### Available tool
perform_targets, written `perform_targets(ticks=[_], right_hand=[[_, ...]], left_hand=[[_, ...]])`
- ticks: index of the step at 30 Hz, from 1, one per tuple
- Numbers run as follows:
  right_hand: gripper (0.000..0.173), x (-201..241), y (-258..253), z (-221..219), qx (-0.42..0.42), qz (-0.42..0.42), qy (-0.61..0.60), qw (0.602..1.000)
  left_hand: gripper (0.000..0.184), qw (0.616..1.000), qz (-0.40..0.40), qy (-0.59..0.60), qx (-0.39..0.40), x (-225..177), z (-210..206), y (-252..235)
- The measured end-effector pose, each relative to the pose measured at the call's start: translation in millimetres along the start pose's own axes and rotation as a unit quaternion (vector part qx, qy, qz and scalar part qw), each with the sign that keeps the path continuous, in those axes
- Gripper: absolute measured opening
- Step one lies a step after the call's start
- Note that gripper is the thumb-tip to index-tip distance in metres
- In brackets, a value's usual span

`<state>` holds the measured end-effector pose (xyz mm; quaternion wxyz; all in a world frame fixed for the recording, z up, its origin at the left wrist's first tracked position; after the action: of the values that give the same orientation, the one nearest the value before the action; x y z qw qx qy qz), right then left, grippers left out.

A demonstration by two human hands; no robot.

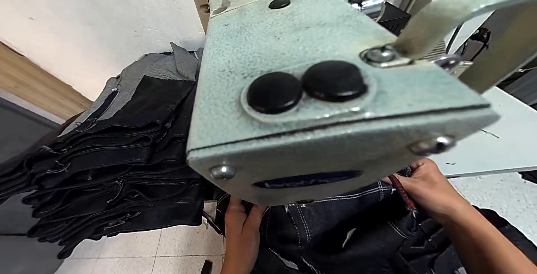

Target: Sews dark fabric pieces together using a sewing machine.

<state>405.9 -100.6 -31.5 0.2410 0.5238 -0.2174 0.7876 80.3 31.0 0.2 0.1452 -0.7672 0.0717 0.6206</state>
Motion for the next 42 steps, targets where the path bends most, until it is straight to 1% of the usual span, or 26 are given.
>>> perform_targets(ticks=[8, 10, 11, 12, 15, 16, 18, 21, 22, 23, 24, 25, 27, 28, 29, 31, 33, 36, 37, 38, 39, 40, 41, 42], right_hand=[[0.021, 8.3, -3.2, -1.5, 0.007, 0.014, 0.012, 1.0], [0.02, 10.3, -5.1, 0.5, 0.01, 0.038, 0.068, 0.997], [0.023, 12.5, -6.0, 2.4, 0.017, 0.058, 0.122, 0.991], [0.031, 14.2, -7.4, 4.8, 0.026, 0.082, 0.184, 0.979], [0.064, 26.0, -13.4, 6.4, 0.076, 0.166, 0.304, 0.935], [0.072, 33.5, -15.4, 3.4, 0.103, 0.194, 0.322, 0.921], [0.076, 51.8, -19.6, -8.5, 0.157, 0.216, 0.328, 0.906], [0.07, 78.6, -25.8, -32.0, 0.25, 0.178, 0.286, 0.908], [0.064, 83.7, -27.7, -36.9, 0.264, 0.176, 0.264, 0.911], [0.053, 85.1, -29.5, -38.7, 0.275, 0.154, 0.226, 0.922], [0.037, 80.9, -31.2, -38.0, 0.287, 0.093, 0.177, 0.937], [0.027, 72.4, -32.9, -34.5, 0.291, 0.018, 0.134, 0.947], [0.042, 46.1, -33.4, -21.7, 0.275, -0.097, 0.1, 0.951], [0.043, 30.0, -30.3, -13.3, 0.27, -0.127, 0.107, 0.949], [0.04, 15.9, -23.6, -5.9, 0.272, -0.143, 0.122, 0.944], [0.036, -1.1, -3.6, 1.9, 0.265, -0.165, 0.139, 0.94], [0.036, -11.9, 17.3, 7.9, 0.222, -0.194, 0.111, 0.949], [0.033, -26.4, 45.9, 10.7, 0.182, -0.213, 0.022, 0.96], [0.036, -27.1, 50.9, 9.8, 0.164, -0.209, -0.009, 0.964], [0.038, -26.3, 52.7, 9.5, 0.141, -0.199, -0.037, 0.969], [0.038, -23.0, 51.3, 10.4, 0.114, -0.182, -0.055, 0.975], [0.037, -18.2, 46.1, 12.5, 0.083, -0.161, -0.058, 0.982], [0.034, -13.9, 37.2, 14.7, 0.056, -0.135, -0.038, 0.988], [0.031, -7.8, 25.4, 15.6, 0.042, -0.091, 0.001, 0.995]], left_hand=[[0.027, 1.0, -0.004, 0.005, -0.006, 0.8, 3.3, -2.4], [0.027, 1.0, -0.003, 0.004, 0.0, -0.2, 4.6, -3.6], [0.028, 1.0, 0.0, 0.0, 0.008, -0.9, 5.1, -3.8], [0.03, 1.0, 0.002, -0.015, 0.023, -2.0, 5.3, -3.8], [0.043, 0.989, 0.005, -0.128, 0.073, -9.1, 9.8, -2.6], [0.047, 0.98, 0.011, -0.179, 0.088, -12.9, 12.6, -2.0], [0.048, 0.952, 0.017, -0.285, 0.114, -25.8, 17.0, 2.2], [0.038, 0.916, -0.03, -0.382, 0.116, -56.7, 18.4, 12.9], [0.036, 0.909, -0.051, -0.397, 0.114, -67.9, 17.3, 17.4], [0.034, 0.903, -0.069, -0.406, 0.12, -77.5, 15.5, 22.0], [0.032, 0.901, -0.08, -0.404, 0.135, -85.1, 12.8, 26.9], [0.029, 0.901, -0.083, -0.396, 0.156, -90.6, 9.2, 31.5], [0.024, 0.898, -0.085, -0.383, 0.199, -97.5, -0.5, 40.5], [0.023, 0.894, -0.087, -0.383, 0.215, -99.5, -5.9, 44.2], [0.022, 0.889, -0.093, -0.388, 0.225, -100.8, -11.9, 46.9], [0.023, 0.872, -0.113, -0.42, 0.223, -100.5, -24.5, 48.3], [0.031, 0.84, -0.131, -0.488, 0.2, -92.6, -36.0, 44.6], [0.061, 0.767, -0.173, -0.599, 0.151, -64.2, -45.8, 28.1], [0.068, 0.753, -0.199, -0.612, 0.136, -55.0, -47.5, 22.1], [0.071, 0.755, -0.22, -0.604, 0.131, -48.1, -48.5, 17.1], [0.069, 0.775, -0.216, -0.576, 0.145, -42.6, -47.5, 13.4], [0.064, 0.806, -0.191, -0.534, 0.168, -37.7, -43.7, 11.0], [0.058, 0.841, -0.155, -0.482, 0.193, -33.2, -36.6, 10.5], [0.052, 0.871, -0.113, -0.428, 0.214, -28.3, -24.8, 11.6]])
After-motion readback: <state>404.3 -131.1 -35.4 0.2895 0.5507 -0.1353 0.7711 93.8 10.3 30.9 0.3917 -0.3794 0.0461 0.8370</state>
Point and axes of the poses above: each hand's wrist, its own y-axis away from the middle knuckle, its own z-axis out of the back of the hand, x = y × z, the point moved 8 cm from there along -y, towards the middle knuckle, and after that the axes turned 14 degrees about y, right-handed, at the moved point
